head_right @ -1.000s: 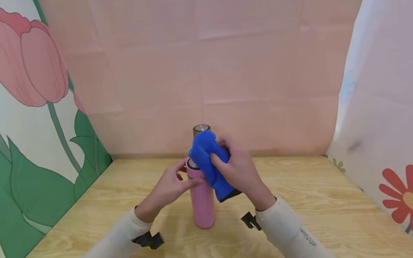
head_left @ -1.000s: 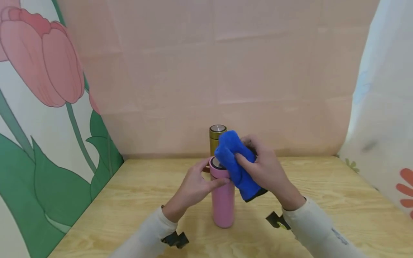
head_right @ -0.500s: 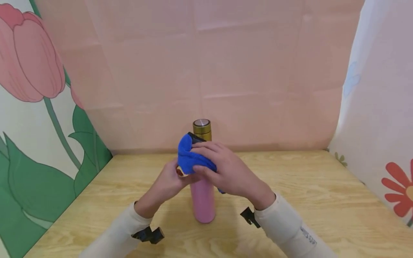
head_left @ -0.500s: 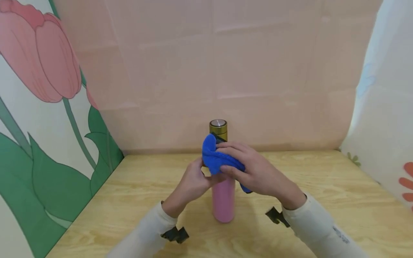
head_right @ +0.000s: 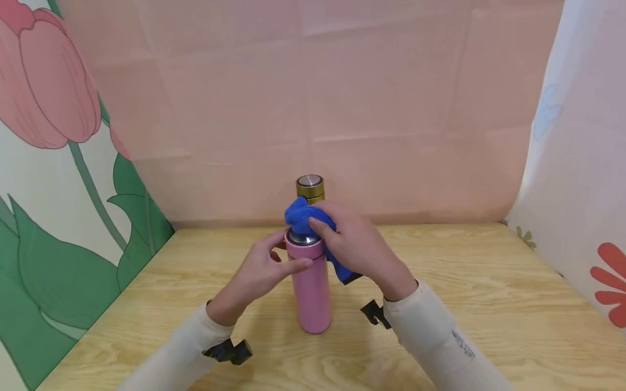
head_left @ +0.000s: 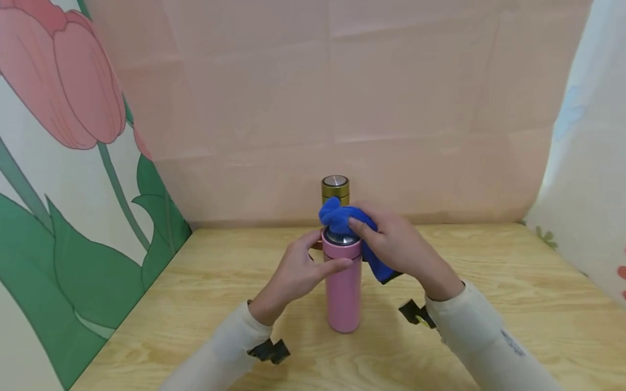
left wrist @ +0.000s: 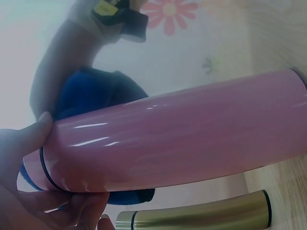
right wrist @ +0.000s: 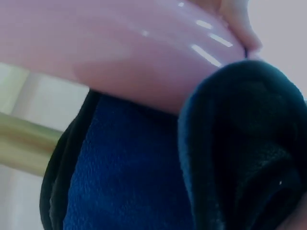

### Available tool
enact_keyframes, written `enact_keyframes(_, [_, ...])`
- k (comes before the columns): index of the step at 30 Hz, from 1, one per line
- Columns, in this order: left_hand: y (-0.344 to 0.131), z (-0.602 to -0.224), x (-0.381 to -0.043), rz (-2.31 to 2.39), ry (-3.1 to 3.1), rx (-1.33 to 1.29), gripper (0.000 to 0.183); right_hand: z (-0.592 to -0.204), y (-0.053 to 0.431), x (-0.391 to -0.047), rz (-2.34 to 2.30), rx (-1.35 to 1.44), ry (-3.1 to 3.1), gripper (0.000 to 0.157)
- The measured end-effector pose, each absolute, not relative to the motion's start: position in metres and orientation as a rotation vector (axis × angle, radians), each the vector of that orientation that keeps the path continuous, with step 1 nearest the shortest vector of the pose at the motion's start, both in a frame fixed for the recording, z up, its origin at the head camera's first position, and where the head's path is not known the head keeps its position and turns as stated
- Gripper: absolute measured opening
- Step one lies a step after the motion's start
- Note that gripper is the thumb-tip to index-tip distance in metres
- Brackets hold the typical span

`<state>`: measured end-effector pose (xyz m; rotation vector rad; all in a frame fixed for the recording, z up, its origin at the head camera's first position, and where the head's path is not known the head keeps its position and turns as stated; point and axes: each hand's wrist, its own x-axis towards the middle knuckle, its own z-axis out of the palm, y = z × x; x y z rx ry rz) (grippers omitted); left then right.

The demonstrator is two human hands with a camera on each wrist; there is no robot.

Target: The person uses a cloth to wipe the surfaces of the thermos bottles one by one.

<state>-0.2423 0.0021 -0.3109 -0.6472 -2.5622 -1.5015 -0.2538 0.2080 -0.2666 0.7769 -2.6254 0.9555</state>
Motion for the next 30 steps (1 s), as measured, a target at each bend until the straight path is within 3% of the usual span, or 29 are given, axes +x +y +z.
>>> enact_keyframes(8, [0.000,-0.313,-0.237,-1.477,-2.559,-0.657,0.059,-0.269,0.210,-0.249,0.920,0.809,-2.622,0.035])
enact_keyframes(20, [-0.002,-0.317,-0.239,-1.452,-2.410,-0.834,0.056,-0.267,0.195,-0.220,0.575,1.296,-2.212,0.034])
enact_keyframes(30, [-0.001,-0.314,-0.238,-1.449,-2.455,-0.790,0.058,-0.266,0.196,-0.223,0.660,1.234,-2.299,0.036])
